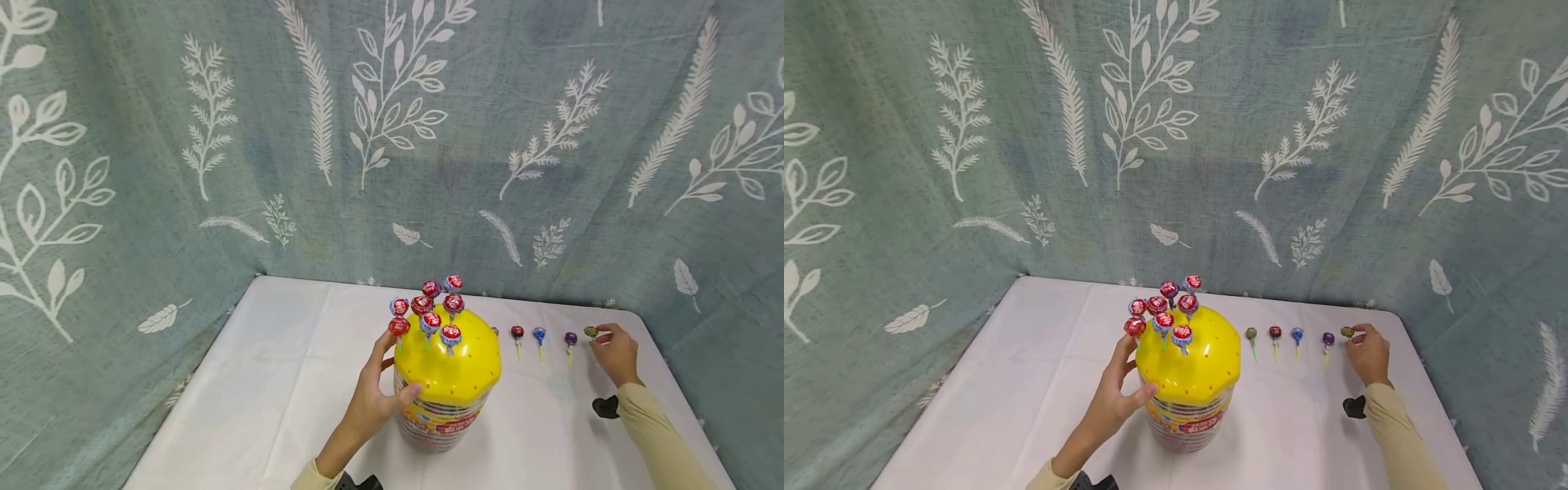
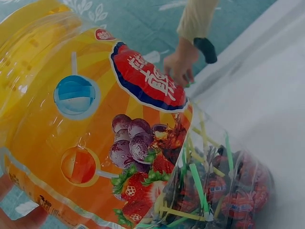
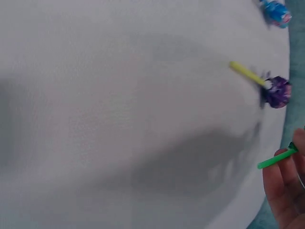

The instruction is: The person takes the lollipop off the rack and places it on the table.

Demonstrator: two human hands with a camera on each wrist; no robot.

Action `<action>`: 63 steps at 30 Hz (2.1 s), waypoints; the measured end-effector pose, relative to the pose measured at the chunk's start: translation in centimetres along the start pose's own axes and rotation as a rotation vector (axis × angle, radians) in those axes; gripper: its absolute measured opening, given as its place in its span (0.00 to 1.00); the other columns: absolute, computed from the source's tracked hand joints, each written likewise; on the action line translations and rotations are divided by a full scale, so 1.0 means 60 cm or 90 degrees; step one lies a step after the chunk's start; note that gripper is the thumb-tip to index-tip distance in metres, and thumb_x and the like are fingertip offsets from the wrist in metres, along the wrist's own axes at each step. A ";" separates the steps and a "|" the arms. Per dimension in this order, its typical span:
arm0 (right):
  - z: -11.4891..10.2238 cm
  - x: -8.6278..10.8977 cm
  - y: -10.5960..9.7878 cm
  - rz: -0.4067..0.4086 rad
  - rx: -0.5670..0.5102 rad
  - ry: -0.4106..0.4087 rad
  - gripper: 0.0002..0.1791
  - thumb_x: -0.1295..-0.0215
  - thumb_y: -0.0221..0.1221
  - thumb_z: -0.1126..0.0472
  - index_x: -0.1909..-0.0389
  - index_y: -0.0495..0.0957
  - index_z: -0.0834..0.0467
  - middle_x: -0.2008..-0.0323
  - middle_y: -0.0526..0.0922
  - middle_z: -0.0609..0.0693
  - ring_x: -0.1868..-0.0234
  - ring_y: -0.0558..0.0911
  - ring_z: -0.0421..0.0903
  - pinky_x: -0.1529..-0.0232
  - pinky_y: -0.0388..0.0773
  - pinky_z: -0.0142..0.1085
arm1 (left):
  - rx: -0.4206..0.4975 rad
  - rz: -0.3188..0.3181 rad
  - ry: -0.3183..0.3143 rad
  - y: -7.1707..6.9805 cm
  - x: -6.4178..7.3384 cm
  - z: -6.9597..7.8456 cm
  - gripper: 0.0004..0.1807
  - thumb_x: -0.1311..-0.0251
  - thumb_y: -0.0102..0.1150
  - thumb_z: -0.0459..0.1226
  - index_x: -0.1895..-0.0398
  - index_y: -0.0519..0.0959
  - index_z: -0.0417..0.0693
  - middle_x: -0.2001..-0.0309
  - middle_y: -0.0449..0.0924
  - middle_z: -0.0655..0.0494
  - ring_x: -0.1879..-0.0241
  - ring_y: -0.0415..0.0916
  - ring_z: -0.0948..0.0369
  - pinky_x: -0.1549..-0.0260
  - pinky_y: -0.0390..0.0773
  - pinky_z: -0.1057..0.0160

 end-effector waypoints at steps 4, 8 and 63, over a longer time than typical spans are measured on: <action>0.017 0.004 0.000 -0.014 0.026 0.017 0.18 0.50 0.59 0.72 0.57 0.73 0.75 0.72 0.79 0.68 0.69 0.76 0.63 0.72 0.67 0.45 | 0.002 -0.012 0.006 0.002 0.000 0.004 0.44 0.48 0.60 0.52 0.28 0.51 0.64 0.32 0.59 0.60 0.34 0.57 0.55 0.44 0.68 0.45; 0.024 0.012 0.002 -0.034 0.039 0.048 0.19 0.49 0.59 0.72 0.55 0.71 0.77 0.71 0.78 0.70 0.67 0.75 0.65 0.68 0.69 0.51 | 0.002 -0.013 0.005 0.003 0.001 0.006 0.44 0.48 0.60 0.52 0.28 0.51 0.64 0.32 0.59 0.60 0.34 0.57 0.55 0.45 0.68 0.45; -0.219 0.045 -0.117 0.032 -0.114 -0.222 0.11 0.39 0.61 0.62 0.59 0.77 0.63 0.64 0.80 0.57 0.65 0.72 0.29 0.67 0.68 0.19 | 0.025 -0.046 -0.009 -0.004 -0.010 -0.003 0.45 0.49 0.60 0.52 0.28 0.50 0.67 0.29 0.53 0.57 0.31 0.51 0.53 0.41 0.62 0.42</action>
Point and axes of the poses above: each hand's wrist, its own x-axis away from the middle knuckle, its own y-axis out of the palm, z = x × y, the point moved 2 cm from there along -x, towards the middle knuckle
